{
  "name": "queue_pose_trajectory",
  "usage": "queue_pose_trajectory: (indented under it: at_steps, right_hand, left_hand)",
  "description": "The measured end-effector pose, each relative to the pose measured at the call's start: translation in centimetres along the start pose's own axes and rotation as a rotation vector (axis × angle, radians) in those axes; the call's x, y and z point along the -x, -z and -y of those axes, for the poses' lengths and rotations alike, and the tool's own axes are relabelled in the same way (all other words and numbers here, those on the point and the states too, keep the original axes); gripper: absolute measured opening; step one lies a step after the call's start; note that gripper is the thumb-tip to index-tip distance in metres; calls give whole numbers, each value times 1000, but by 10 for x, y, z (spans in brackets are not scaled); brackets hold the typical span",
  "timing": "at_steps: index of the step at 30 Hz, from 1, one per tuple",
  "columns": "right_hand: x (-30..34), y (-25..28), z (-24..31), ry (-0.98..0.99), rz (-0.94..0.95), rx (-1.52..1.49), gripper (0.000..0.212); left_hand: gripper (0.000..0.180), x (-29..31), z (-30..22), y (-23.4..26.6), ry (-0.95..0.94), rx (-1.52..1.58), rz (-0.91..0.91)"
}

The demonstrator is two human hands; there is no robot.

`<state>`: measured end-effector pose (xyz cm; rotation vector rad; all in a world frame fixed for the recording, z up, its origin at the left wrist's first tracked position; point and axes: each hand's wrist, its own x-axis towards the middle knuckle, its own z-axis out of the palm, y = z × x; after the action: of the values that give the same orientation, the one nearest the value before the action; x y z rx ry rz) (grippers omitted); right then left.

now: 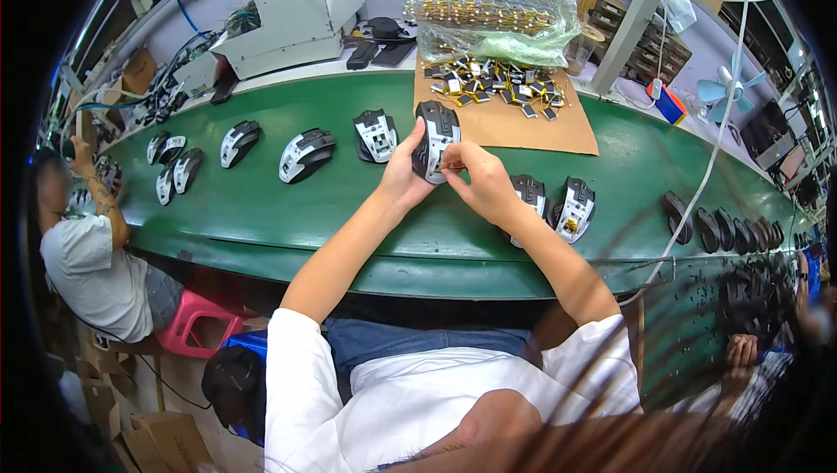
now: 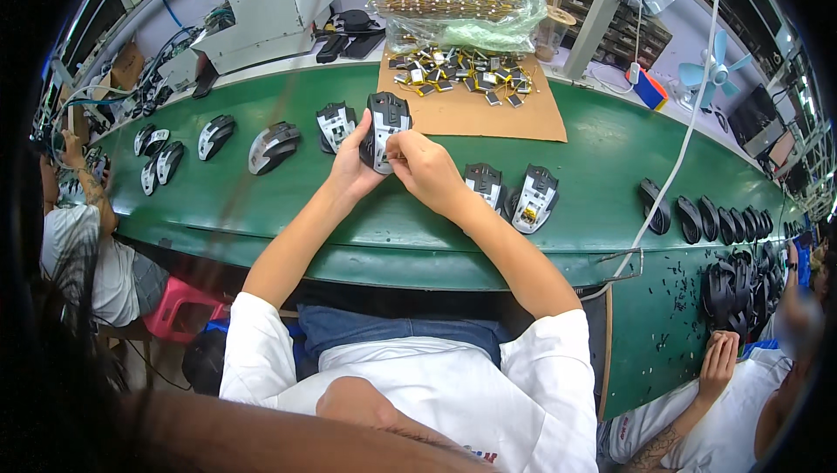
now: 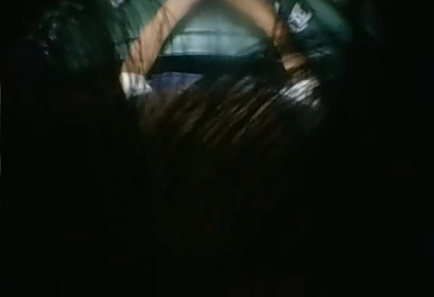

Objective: The person assembles computer mice along a production line by picking up small battery components and inserting them into mouse bodies by hand before placing the mice on the table.

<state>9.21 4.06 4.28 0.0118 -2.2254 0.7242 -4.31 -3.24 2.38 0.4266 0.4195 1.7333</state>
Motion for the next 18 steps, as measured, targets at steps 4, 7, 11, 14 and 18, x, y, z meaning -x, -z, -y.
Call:
queue_pose_trajectory:
  at_steps: [4,7,11,14,18]
  right_hand:
    - [-5,2,5,123,43,115,20]
    - [-4,0,6,210,-21,181,20]
    - [-1,-9,9,270,-135,196,18]
    - [3,-14,10,172,-82,170,19]
    - [3,-18,11,50,-119,23,21]
  left_hand:
    - [38,-1,-1,8,-24,23,-27]
    - [38,-1,0,4,-34,68,-11]
    - [37,-1,-3,3,-93,127,-77]
    - [37,-1,-3,3,-120,114,-46]
    - [36,1,-5,3,-131,77,-34]
